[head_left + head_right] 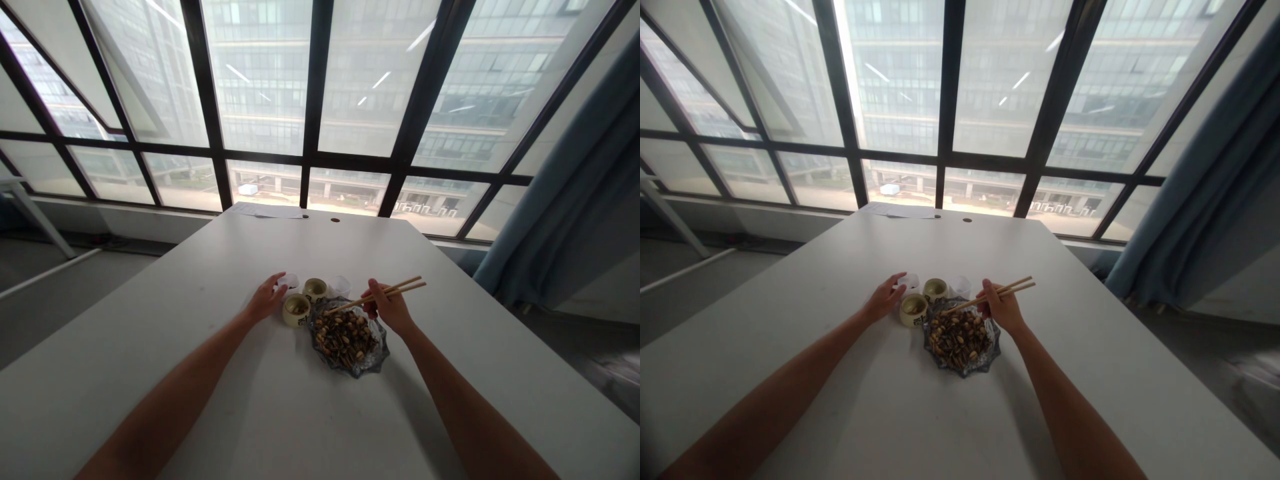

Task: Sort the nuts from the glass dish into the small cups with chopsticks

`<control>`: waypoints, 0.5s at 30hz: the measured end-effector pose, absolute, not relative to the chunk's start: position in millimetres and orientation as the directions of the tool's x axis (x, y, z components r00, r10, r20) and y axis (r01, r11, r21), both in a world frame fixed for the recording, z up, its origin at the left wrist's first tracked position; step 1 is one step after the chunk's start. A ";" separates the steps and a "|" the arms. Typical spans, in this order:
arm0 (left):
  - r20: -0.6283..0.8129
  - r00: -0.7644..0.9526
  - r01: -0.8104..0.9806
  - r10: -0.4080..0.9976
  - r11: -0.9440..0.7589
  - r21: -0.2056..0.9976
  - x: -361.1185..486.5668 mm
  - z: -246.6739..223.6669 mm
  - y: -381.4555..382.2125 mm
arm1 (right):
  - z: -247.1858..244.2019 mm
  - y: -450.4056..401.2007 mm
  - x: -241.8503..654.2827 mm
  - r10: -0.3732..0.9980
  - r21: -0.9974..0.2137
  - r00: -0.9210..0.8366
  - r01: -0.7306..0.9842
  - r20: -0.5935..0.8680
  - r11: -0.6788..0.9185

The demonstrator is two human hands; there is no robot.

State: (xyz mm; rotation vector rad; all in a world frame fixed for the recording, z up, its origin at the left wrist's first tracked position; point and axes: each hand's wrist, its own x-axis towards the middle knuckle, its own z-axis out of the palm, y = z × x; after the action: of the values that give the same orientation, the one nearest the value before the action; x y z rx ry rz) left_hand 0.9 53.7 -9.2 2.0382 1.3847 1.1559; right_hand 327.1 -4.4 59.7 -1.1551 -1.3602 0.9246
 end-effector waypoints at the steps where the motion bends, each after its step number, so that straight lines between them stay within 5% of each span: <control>1: 0.402 0.159 0.556 0.902 -0.419 0.718 0.8 -8.7 53.5 | 58.1 -3.2 328.2 0.971 -0.967 0.048 0.117 0.233 0.226; 9: 0.410 0.152 0.544 0.899 -0.422 0.725 1.8 -7.7 53.2 | 38.7 14.4 340.7 0.983 -0.989 0.175 -0.126 0.049 0.072; 15: 0.462 0.154 0.528 0.873 -0.468 0.709 0.8 -10.8 56.5 | 41.7 10.7 339.6 0.983 -0.990 0.169 -0.102 0.077 0.095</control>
State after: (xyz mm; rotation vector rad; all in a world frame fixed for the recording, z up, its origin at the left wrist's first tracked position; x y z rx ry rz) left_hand 0.8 56.5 -10.8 2.0566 1.3376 1.2381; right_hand 339.6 10.7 41.7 -1.1399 -1.0485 1.0755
